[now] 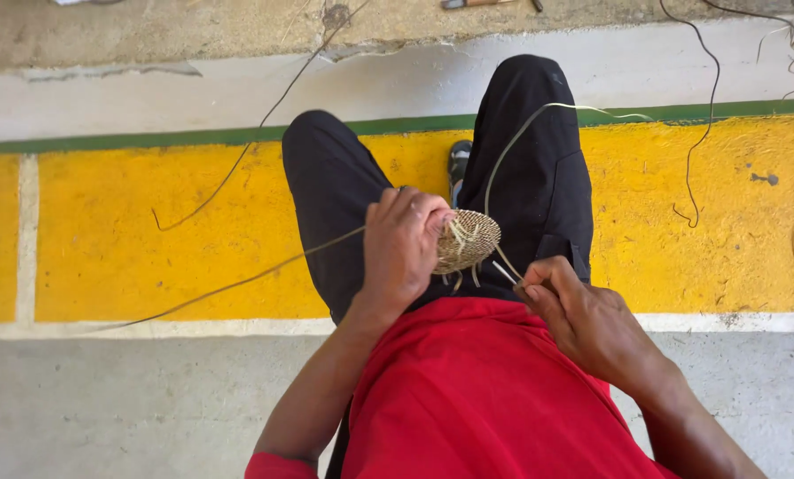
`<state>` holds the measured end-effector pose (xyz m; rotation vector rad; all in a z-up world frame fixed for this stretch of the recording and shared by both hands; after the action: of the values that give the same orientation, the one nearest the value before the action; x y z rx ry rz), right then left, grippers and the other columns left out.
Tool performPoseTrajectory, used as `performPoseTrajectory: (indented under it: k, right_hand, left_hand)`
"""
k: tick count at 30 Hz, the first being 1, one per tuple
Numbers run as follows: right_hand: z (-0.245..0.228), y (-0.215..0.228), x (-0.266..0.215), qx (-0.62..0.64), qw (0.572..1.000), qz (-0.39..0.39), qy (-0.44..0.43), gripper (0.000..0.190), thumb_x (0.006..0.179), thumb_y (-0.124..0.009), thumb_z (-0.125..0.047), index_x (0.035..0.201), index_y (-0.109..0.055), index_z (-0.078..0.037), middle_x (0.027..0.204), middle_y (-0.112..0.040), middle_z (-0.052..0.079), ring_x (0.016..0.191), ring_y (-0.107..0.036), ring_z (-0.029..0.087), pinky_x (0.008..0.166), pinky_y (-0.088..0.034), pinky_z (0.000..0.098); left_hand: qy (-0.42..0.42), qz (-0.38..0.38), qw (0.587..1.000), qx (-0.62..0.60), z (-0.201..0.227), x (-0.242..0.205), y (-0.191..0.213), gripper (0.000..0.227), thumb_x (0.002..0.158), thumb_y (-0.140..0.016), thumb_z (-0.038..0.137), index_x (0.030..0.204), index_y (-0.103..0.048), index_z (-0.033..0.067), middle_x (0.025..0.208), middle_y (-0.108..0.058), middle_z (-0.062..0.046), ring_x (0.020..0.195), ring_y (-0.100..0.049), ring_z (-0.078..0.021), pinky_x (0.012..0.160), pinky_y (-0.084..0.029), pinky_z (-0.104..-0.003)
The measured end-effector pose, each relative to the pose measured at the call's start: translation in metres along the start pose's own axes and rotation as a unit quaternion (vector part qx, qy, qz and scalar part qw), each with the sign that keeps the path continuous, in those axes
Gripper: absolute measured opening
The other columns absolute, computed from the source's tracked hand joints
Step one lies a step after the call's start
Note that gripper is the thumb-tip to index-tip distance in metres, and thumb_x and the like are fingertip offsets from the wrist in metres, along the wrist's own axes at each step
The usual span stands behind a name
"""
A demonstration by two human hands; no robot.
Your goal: Weaving a small circular fiber object using thin strands and a small hand tool.
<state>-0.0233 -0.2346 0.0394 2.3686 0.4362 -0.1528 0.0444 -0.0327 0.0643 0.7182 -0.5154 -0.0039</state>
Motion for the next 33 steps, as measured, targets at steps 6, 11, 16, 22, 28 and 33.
performPoseTrajectory:
  k: [6, 11, 16, 22, 28, 33]
  right_hand:
    - [-0.017, -0.007, 0.003, -0.191, 0.969, 0.037, 0.153, 0.008, 0.097, -0.059, -0.013, 0.104, -0.061, -0.009, 0.098, -0.073, 0.004, 0.094, -0.067, 0.027, 0.086, -0.056, 0.0409]
    - [-0.016, 0.002, -0.005, -0.111, 0.969, 0.042, 0.216, 0.016, 0.085, -0.069, -0.005, 0.1, -0.066, -0.006, 0.113, -0.071, 0.013, 0.109, -0.062, 0.03, 0.092, -0.053, 0.039]
    - [0.007, 0.029, 0.002, 0.145, 0.965, 0.146, 0.164, 0.015, 0.091, -0.073, -0.001, 0.103, -0.066, -0.007, 0.106, -0.07, 0.005, 0.104, -0.068, 0.022, 0.093, -0.055, 0.0344]
    - [-0.032, 0.024, 0.014, -0.014, 0.936, 0.232, 0.265, 0.024, 0.084, -0.08, 0.002, 0.099, -0.066, -0.009, 0.109, -0.073, 0.003, 0.103, -0.069, 0.023, 0.091, -0.056, 0.0342]
    - [-0.033, 0.007, 0.019, -0.054, 0.929, 0.22, 0.293, 0.029, 0.079, -0.083, 0.002, 0.099, -0.066, -0.011, 0.11, -0.073, 0.001, 0.107, -0.066, 0.023, 0.091, -0.055, 0.0345]
    - [-0.04, 0.008, 0.024, -0.047, 0.919, 0.218, 0.324, 0.032, 0.077, -0.083, 0.001, 0.102, -0.067, -0.011, 0.11, -0.073, 0.0, 0.109, -0.066, 0.024, 0.093, -0.056, 0.0344]
  left_hand:
    - [-0.096, -0.047, 0.994, 0.009, 0.02, 0.024, 0.006, 0.002, 0.097, -0.067, 0.015, 0.099, -0.067, 0.0163, 0.095, -0.063, -0.001, 0.094, -0.056, -0.0247, 0.084, -0.037, -0.039]
    - [-0.009, -0.108, 0.989, -0.104, 0.002, 0.002, -0.035, 0.015, 0.1, -0.066, 0.029, 0.101, -0.069, 0.0144, 0.094, -0.066, 0.001, 0.093, -0.059, -0.0219, 0.084, -0.038, -0.037]
    - [-0.011, -0.119, 0.987, -0.108, 0.013, 0.002, -0.022, 0.014, 0.102, -0.063, 0.025, 0.102, -0.07, 0.0134, 0.095, -0.066, -0.001, 0.095, -0.059, -0.0233, 0.085, -0.04, -0.037]
    - [0.004, -0.136, 0.981, -0.135, 0.004, -0.001, -0.023, 0.014, 0.102, -0.062, 0.022, 0.107, -0.068, 0.0097, 0.097, -0.067, -0.003, 0.095, -0.06, -0.0235, 0.087, -0.042, -0.036]
    - [0.04, -0.158, 0.978, -0.13, -0.008, -0.007, -0.026, 0.014, 0.101, -0.064, 0.022, 0.104, -0.069, 0.0086, 0.094, -0.067, -0.003, 0.091, -0.059, -0.0234, 0.086, -0.043, -0.036]
    - [0.04, -0.141, 0.98, -0.136, -0.01, -0.005, -0.019, 0.017, 0.101, -0.064, 0.024, 0.103, -0.069, 0.0084, 0.095, -0.07, -0.002, 0.089, -0.059, -0.0223, 0.088, -0.043, -0.036]
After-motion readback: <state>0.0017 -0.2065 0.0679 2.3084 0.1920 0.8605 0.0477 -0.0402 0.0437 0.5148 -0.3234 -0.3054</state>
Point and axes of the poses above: each hand's wrist, its own x-axis towards the middle knuckle, its own y-axis out of the back of the hand, z = x × y, the point moved 9 cm from there along x, towards the middle knuckle
